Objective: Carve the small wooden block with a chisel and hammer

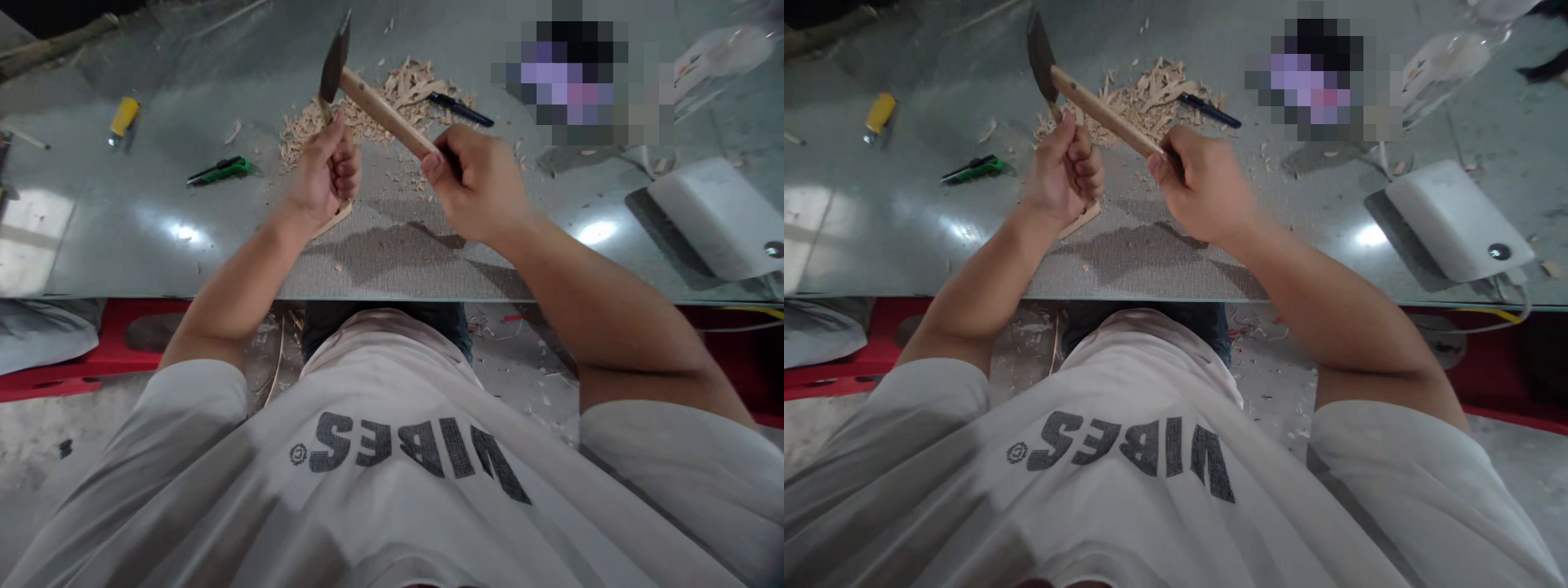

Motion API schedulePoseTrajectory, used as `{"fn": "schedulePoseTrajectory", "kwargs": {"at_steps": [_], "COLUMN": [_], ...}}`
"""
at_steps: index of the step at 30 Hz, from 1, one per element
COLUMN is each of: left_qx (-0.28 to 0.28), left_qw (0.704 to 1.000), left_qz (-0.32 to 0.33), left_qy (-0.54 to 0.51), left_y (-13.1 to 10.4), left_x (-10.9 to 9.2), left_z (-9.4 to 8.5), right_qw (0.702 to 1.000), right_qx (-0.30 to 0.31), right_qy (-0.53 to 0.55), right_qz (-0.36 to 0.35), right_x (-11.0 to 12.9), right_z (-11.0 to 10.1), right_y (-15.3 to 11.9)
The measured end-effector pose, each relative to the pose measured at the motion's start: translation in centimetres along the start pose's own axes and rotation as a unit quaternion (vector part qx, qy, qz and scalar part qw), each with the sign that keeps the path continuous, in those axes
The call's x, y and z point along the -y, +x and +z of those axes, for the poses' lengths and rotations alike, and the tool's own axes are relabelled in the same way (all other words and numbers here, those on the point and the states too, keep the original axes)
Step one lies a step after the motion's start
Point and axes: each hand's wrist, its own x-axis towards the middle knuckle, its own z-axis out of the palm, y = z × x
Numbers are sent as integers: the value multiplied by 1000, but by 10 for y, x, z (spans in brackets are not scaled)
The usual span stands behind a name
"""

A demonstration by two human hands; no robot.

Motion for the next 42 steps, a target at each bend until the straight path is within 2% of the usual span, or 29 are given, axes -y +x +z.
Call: {"fn": "schedulePoseTrajectory", "kwargs": {"at_steps": [2, 5, 7, 12, 20, 25, 28, 30, 33, 35, 37, 39, 42], "left_qx": [-1, 43, 50, 21, 29, -27, -34, -40, -71, -84, -87, -87, -78], "left_qw": [1000, 999, 999, 1000, 997, 999, 995, 980, 933, 898, 876, 871, 879], "left_qz": [12, 5, 5, 11, 30, 36, 42, 36, -19, -58, -78, -78, -66], "left_qy": [20, 21, 7, -11, -61, -25, -86, -190, -351, -427, -468, -477, -466], "left_y": [-8, -15, -15, -7, 1, 4, 3, 4, 8, 11, 15, 17, 19], "left_x": [-6, -9, -7, 6, 19, 17, 12, 12, 15, 18, 21, 24, 26], "left_z": [-4, -11, -15, -17, -19, -21, -21, -18, -13, -10, -9, -9, -9], "right_qw": [1000, 1000, 1000, 1000, 1000, 999, 999, 999, 999, 999, 999, 999, 999], "right_qx": [5, 11, 10, -4, -4, -6, -10, -10, -9, -10, -10, -8, -6], "right_qy": [-2, 3, 9, 3, 15, 28, 26, 21, 12, 11, 17, 26, 32], "right_qz": [2, 5, 3, 3, -4, -19, -29, -32, -33, -33, -33, -33, -30], "right_x": [2, 3, 3, 3, 4, 6, 4, 2, -1, -2, -2, -1, 2], "right_z": [-1, -3, -3, -2, -5, -6, -4, -3, -2, -2, -2, -2, -3], "right_y": [0, 0, 0, 2, 2, 1, 1, 2, 3, 3, 3, 3, 1]}}
